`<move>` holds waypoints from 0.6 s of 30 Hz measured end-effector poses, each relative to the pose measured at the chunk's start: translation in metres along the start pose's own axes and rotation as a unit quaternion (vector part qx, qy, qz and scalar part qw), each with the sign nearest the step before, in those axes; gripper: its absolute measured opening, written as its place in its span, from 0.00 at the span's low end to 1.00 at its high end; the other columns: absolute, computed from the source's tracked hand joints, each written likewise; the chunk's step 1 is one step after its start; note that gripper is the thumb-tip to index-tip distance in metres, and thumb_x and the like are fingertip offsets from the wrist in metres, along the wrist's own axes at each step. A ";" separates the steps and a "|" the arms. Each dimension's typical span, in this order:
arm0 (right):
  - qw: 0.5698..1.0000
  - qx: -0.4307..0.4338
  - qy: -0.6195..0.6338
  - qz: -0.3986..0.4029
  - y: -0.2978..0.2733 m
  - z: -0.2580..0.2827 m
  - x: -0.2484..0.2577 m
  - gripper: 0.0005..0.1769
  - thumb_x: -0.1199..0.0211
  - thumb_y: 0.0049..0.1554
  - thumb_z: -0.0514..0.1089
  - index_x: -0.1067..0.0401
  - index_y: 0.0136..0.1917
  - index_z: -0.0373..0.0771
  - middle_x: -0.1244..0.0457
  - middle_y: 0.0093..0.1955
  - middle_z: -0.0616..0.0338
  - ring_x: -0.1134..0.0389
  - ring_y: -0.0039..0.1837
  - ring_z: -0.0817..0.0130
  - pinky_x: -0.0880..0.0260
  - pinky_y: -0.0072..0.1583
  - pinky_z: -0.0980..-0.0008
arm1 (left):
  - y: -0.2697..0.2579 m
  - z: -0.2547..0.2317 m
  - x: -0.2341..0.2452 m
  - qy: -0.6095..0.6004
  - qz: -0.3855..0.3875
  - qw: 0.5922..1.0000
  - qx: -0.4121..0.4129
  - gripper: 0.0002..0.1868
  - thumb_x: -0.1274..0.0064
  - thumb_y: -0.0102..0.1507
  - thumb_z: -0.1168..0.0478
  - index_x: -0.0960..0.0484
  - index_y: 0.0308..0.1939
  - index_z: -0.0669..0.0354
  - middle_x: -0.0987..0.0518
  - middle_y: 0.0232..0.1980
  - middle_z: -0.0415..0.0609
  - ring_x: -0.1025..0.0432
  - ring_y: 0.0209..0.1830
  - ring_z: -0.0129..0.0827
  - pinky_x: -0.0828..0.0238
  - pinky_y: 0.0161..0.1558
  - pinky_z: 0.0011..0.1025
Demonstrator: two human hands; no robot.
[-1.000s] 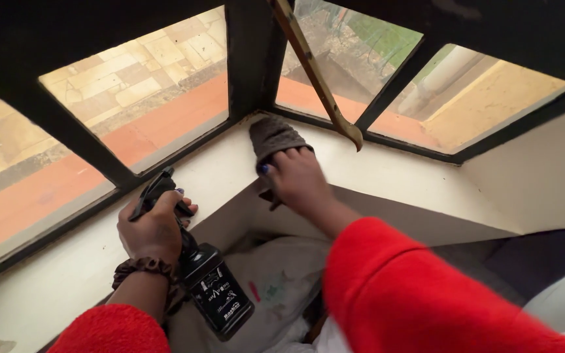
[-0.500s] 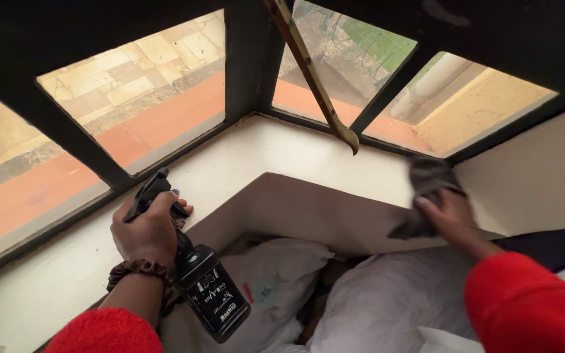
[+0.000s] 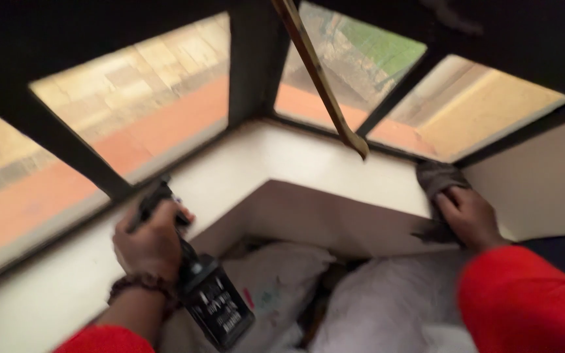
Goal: Cleaning a window sill using a spray bottle and a cloth.
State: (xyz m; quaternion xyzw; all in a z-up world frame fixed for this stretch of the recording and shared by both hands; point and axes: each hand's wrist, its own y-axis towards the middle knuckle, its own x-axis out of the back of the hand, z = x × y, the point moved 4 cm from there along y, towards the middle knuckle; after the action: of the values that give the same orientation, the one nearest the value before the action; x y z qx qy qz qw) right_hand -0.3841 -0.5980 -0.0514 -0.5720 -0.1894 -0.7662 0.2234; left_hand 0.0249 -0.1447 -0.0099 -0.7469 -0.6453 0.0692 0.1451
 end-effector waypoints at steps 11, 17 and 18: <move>0.993 0.106 0.038 -0.022 -0.040 -0.082 0.019 0.21 0.41 0.60 0.49 0.29 0.63 0.36 0.34 0.60 0.41 0.33 0.62 0.44 0.35 0.61 0.53 | 0.004 0.004 -0.004 -0.056 0.009 0.998 0.001 0.07 0.44 0.60 0.65 0.18 0.35 0.69 0.17 0.31 0.50 0.21 0.27 0.34 0.27 0.31 0.28; 0.987 0.135 0.049 -0.071 -0.029 0.025 -0.019 0.15 0.39 0.59 0.46 0.27 0.56 0.36 0.34 0.55 0.43 0.34 0.59 0.42 0.35 0.60 0.51 | -0.009 -0.002 -0.010 0.056 -0.019 0.998 -0.030 0.09 0.45 0.63 0.64 0.17 0.36 0.70 0.16 0.33 0.51 0.20 0.30 0.32 0.25 0.36 0.27; 0.986 0.140 0.055 -0.076 -0.028 0.053 -0.031 0.14 0.39 0.59 0.46 0.27 0.55 0.36 0.34 0.55 0.43 0.34 0.59 0.42 0.35 0.60 0.51 | -0.010 -0.005 -0.010 0.103 -0.032 0.993 -0.037 0.10 0.45 0.63 0.63 0.16 0.36 0.69 0.16 0.33 0.51 0.20 0.31 0.31 0.24 0.38 0.27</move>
State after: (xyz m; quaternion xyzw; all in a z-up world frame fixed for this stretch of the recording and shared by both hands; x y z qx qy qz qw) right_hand -0.3503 -0.5419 -0.0674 -0.4760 -0.3249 -0.7773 0.2522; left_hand 0.0151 -0.1539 -0.0031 -0.7340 -0.6524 -0.0371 0.1852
